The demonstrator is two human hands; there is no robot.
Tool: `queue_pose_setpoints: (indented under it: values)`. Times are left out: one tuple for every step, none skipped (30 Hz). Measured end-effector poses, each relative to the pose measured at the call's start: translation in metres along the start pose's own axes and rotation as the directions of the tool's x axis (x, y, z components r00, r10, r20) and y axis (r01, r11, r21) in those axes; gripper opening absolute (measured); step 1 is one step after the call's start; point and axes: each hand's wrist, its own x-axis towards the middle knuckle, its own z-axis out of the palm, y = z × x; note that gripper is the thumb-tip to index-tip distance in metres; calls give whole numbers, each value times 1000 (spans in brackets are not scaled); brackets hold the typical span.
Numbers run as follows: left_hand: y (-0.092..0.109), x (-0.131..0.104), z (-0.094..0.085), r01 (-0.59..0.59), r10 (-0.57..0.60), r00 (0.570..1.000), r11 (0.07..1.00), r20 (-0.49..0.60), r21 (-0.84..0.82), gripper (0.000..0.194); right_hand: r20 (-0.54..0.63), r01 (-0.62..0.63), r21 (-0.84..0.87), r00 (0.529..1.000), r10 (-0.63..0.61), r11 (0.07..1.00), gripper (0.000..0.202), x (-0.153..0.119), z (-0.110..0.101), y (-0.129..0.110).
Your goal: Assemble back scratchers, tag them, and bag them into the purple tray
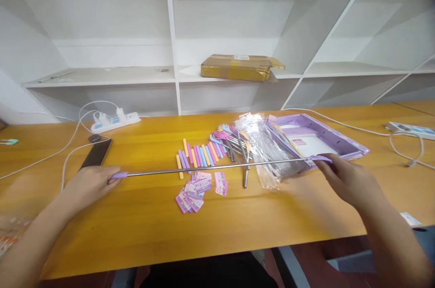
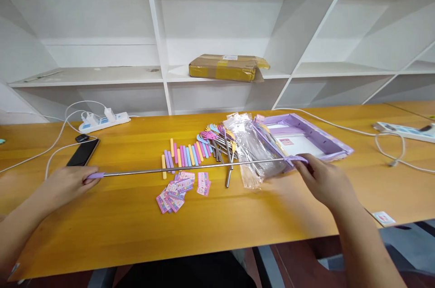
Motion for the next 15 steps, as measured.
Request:
queue_pose_setpoints:
  values:
    - [5, -2, -2, -13, 14, 999, 1000, 44, -14, 39, 12, -35, -6, 999, 35, 999, 32, -1, -3, 1]
    - [10, -3, -4, -22, 26, 996, 999, 85, -43, 37, 42, -71, -10, 997, 72, 997, 31, -1, -6, 3]
    - [15, -5, -5, -32, 41, 993, 996, 109, -82, 36, 80, -104, -10, 991, 105, 994, 29, -1, -7, 5]
    - [19, -5, -5, -48, 62, 992, 991, 110, -127, 37, 121, -132, -7, 984, 132, 991, 26, -1, -8, 7]
    - [24, -6, -5, -75, 93, 991, 983, 99, -168, 38, 158, -156, -1, 975, 154, 988, 24, -2, -7, 9]
    - [27, -5, -4, -107, 125, 989, 974, 83, -198, 39, 184, -178, 6, 967, 174, 984, 23, -2, -6, 11]
    - [30, -5, -2, -136, 154, 986, 966, 65, -219, 41, 192, -193, 17, 963, 187, 981, 23, -3, -5, 13]
    - [32, -3, 0, -157, 174, 983, 960, 53, -231, 42, 190, -201, 33, 963, 191, 979, 22, -3, -4, 14]
    - [33, -1, 2, -170, 186, 981, 956, 48, -239, 44, 182, -204, 53, 964, 191, 978, 22, -4, -3, 14]
    - [34, 1, 4, -179, 196, 980, 952, 46, -248, 45, 175, -203, 77, 967, 188, 976, 22, -5, -2, 14]
    - [34, 4, 6, -190, 208, 977, 948, 44, -256, 45, 171, -200, 104, 968, 181, 974, 22, -5, -1, 13]
    - [34, 6, 8, -206, 223, 974, 943, 38, -263, 44, 173, -199, 130, 969, 176, 971, 21, -4, -1, 11]
    - [33, 8, 9, -227, 242, 970, 936, 25, -268, 42, 180, -203, 151, 968, 175, 968, 21, -3, -1, 7]
    - [33, 10, 10, -252, 262, 965, 930, 2, -268, 39, 186, -212, 162, 966, 182, 964, 21, 0, -1, 4]
    - [32, 11, 11, -280, 280, 959, 924, -36, -260, 36, 188, -223, 163, 963, 192, 961, 21, 3, -1, 0]
